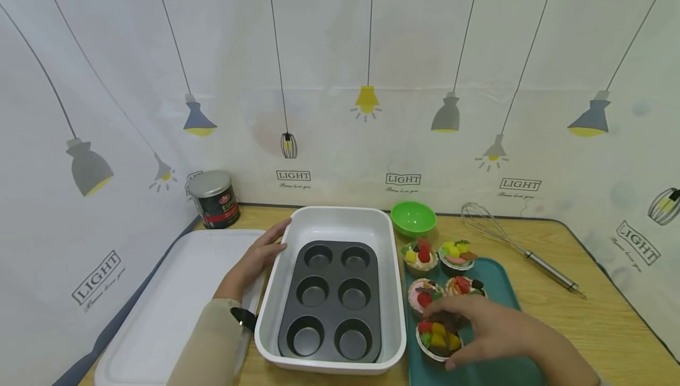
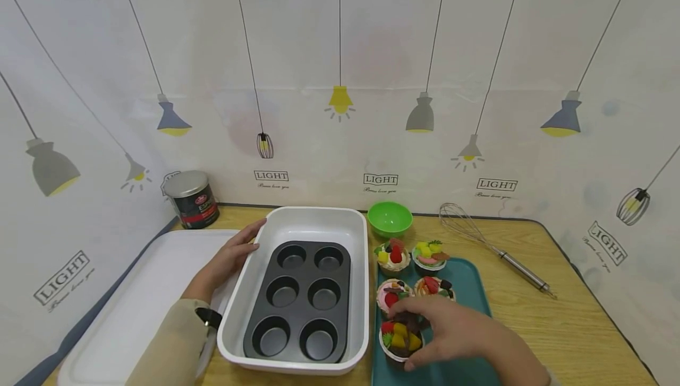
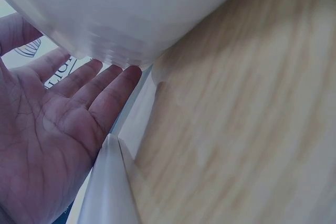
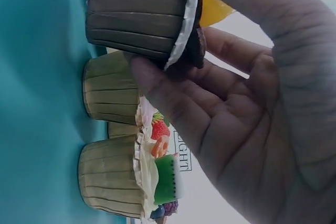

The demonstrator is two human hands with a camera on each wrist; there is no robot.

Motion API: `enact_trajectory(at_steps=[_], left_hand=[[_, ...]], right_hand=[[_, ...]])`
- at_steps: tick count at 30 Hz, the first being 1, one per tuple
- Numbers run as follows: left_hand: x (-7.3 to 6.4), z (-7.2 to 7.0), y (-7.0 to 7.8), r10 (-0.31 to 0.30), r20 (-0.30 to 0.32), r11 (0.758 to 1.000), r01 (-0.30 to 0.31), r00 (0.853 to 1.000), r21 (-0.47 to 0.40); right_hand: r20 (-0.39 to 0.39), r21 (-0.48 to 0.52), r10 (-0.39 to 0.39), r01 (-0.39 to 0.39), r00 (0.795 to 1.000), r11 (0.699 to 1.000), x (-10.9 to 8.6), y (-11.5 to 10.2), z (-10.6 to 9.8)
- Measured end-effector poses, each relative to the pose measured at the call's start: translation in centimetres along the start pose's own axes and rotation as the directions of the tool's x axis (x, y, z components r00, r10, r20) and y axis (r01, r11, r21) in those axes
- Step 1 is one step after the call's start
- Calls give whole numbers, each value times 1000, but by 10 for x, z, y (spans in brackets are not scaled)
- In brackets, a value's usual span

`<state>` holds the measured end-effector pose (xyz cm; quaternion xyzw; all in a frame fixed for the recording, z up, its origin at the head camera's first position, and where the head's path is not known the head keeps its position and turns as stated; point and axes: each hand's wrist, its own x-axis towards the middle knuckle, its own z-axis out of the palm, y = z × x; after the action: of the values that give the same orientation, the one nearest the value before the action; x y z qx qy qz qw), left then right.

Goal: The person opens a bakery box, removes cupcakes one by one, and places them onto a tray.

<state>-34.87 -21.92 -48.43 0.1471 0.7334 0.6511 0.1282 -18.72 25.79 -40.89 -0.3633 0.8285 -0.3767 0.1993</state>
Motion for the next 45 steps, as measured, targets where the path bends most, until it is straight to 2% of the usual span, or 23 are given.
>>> enact_trajectory(at_steps=[13, 17, 22, 27, 34, 37, 45], left_hand=[[0, 1, 2, -1, -2, 1000, 1, 1000, 6], [-1, 1, 2, -7, -8, 1000, 7, 1000, 16], [0, 1, 1, -1, -6, 1000, 1, 1000, 23], [1, 0, 1, 5, 0, 1000, -5, 1000, 17], [1, -1, -1, 14, 1, 1000, -14, 1000, 11], [2, -1, -3, 22, 5, 1000, -23, 1000, 19], [2, 0, -3, 24, -2, 999, -24, 1000, 23]], right_hand=[[72, -56, 71, -67, 995, 996, 3, 1, 4], [90, -38, 121, -118, 989, 992, 5, 1, 5], [98, -25, 146, -144, 984, 989, 5, 1, 5], [90, -33, 146, -143, 985, 989, 4, 1, 5], [97, -13, 64, -63, 993, 998, 0, 2, 6], [109, 7, 55, -56, 993, 998, 0, 3, 6], [134, 67, 95, -105, 986, 992, -2, 1, 3]])
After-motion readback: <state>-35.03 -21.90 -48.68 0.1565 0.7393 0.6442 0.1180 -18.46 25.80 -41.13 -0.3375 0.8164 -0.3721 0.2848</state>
